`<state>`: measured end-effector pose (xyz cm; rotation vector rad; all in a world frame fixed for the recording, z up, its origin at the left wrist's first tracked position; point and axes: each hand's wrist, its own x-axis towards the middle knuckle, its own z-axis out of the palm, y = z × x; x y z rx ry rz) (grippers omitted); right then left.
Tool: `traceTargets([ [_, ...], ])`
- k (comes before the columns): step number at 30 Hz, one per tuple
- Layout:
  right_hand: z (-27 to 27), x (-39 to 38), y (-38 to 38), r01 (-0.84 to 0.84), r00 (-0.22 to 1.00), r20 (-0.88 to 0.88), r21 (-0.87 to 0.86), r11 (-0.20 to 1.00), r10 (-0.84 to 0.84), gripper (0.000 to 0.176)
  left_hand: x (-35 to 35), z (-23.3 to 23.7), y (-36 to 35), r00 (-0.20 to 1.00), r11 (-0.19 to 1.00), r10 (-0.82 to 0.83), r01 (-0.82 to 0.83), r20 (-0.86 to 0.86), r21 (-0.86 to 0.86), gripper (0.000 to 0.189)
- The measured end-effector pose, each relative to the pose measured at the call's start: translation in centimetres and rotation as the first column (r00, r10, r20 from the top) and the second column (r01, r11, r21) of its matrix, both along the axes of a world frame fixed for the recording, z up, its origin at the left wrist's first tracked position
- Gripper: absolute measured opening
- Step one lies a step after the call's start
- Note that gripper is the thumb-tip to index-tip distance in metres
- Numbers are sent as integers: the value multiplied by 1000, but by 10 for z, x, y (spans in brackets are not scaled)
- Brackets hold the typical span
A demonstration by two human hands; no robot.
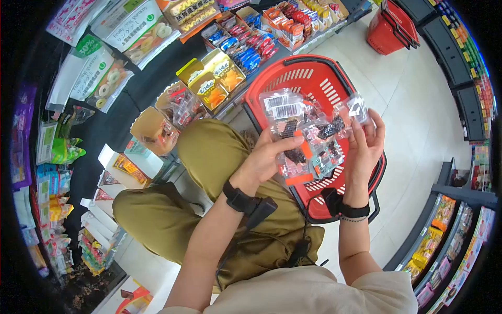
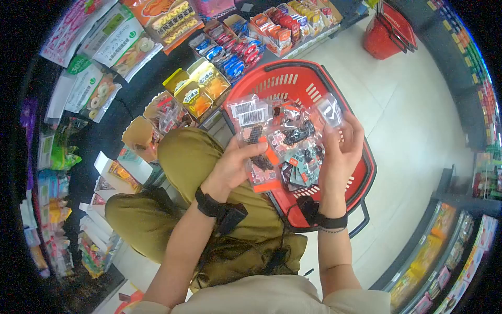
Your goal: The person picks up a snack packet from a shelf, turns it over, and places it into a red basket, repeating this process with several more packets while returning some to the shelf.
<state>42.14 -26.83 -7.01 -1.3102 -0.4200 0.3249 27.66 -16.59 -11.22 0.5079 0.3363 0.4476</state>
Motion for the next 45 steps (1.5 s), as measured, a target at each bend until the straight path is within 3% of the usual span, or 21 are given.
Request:
traceTargets([
  [8, 13, 3, 15, -137, 988, -62, 24, 990, 138, 41, -7, 3, -2, 979, 977, -178, 163, 99, 139, 50],
  [14, 6, 3, 20, -191, 976, -90, 72, 979, 197, 42, -6, 8, -3, 971, 974, -208, 195, 120, 112, 56],
  [24, 5, 3, 23, -191, 971, -122, 103, 976, 203, 43, -5, 6, -4, 965, 974, -216, 201, 149, 104, 64],
  [29, 11, 0, 21, -165, 980, -79, 172, 971, 180, 43, -4, 6, -3, 964, 968, -238, 225, 119, 115, 70],
  [32, 15, -1, 21, -152, 988, 6, 125, 980, 153, 44, -4, 9, -2, 964, 962, -249, 236, 93, 135, 73],
  [45, 19, 0, 23, -149, 988, 53, 155, 977, 143, 45, -4, 5, -2, 962, 962, -254, 240, 99, 131, 69],
])
